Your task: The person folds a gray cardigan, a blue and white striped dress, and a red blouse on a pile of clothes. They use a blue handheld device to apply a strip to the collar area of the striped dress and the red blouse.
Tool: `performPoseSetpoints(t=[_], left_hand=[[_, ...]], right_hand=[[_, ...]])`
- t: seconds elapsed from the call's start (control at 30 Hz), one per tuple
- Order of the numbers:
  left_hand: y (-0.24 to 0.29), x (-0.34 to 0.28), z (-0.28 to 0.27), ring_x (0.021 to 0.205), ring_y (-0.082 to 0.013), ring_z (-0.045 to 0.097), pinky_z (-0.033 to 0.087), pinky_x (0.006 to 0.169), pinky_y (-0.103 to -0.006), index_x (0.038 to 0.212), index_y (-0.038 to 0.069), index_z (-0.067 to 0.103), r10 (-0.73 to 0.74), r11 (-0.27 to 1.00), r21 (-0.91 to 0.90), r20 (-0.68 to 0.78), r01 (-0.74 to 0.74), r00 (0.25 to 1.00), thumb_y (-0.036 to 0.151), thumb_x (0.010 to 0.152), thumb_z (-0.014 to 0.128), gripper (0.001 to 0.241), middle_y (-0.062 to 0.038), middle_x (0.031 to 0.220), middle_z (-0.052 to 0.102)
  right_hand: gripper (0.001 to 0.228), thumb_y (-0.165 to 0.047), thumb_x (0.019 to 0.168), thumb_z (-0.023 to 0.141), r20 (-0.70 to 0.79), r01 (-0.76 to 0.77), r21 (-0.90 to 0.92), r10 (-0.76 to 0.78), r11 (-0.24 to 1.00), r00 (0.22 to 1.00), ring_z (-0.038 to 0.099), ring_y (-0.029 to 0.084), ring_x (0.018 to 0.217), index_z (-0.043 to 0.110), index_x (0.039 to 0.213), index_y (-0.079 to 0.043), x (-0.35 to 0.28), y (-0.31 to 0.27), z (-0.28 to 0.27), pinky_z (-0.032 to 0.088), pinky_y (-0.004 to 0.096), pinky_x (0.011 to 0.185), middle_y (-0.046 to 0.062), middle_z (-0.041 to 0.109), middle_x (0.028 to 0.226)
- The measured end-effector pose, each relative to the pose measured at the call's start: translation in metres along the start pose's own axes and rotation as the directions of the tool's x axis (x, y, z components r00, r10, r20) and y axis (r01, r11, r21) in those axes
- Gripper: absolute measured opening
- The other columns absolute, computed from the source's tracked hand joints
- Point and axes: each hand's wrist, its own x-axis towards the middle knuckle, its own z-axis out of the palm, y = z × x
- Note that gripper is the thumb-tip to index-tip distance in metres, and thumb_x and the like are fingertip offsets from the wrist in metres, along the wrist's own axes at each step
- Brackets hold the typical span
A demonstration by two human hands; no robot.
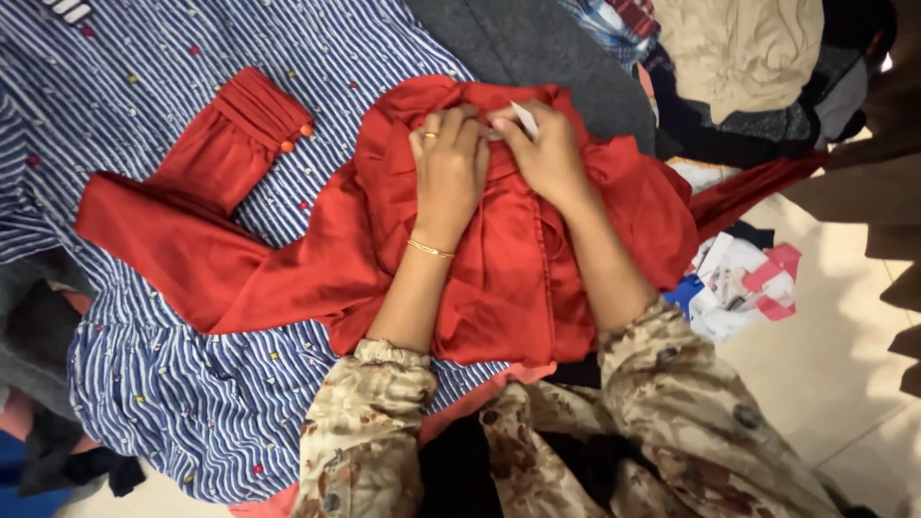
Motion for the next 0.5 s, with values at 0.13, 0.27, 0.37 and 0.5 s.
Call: performPoseSetpoints(t=[0.13,0.27,0.37,0.5], left_hand=[[-0.008,-0.004,0.012,0.109,-0.0192,0.056,0.04,0.092,-0.0373,0.09,0.019,0.067,-0.011,0.998,0.064,-0.056,0.014,0.998,0.014,0.084,0.071,0.009,0.004,0.108,0.066],[-0.01,-0.001,0.013,0.109,-0.0181,0.057,0.039,0.091,-0.0369,0.09,0.019,0.067,-0.009,0.998,0.062,-0.055,0.012,0.998,0.015,0.086,0.071,0.007,0.004,0.108,0.065],[-0.007,0.0,0.01,0.108,-0.0184,0.057,0.039,0.09,-0.0365,0.09,0.018,0.068,-0.012,0.998,0.055,-0.046,0.014,0.999,0.015,0.087,0.071,0.006,0.004,0.108,0.065],[-0.006,0.001,0.01,0.105,-0.0192,0.057,0.039,0.089,-0.0362,0.089,0.017,0.068,-0.006,0.997,0.075,-0.043,0.009,0.999,0.015,0.088,0.072,0.005,0.003,0.105,0.065]], right_hand=[[0.01,-0.008,0.1,0.07,-0.191,-0.132,0.137,0.157,0.982,0.969,0.063,0.014,0.063,0.079,0.102,-0.006,-0.021,0.024,0.016,0.05,0.03,0.057,0.009,0.069,0.076],[0.008,-0.007,0.097,0.076,-0.201,-0.048,0.16,0.08,0.986,0.976,0.062,0.014,0.066,0.079,0.103,-0.005,-0.018,0.024,0.018,0.05,0.029,0.06,0.01,0.069,0.084],[0.01,-0.007,0.093,0.082,-0.169,-0.073,0.172,0.103,0.982,0.98,0.061,0.013,0.067,0.079,0.102,-0.006,-0.018,0.034,0.02,0.048,0.028,0.06,0.008,0.065,0.081],[0.002,-0.008,0.093,0.077,-0.11,-0.187,0.211,0.214,0.959,0.971,0.054,0.008,0.063,0.078,0.095,-0.008,-0.013,0.028,0.018,0.042,0.025,0.058,0.0,0.058,0.072]])
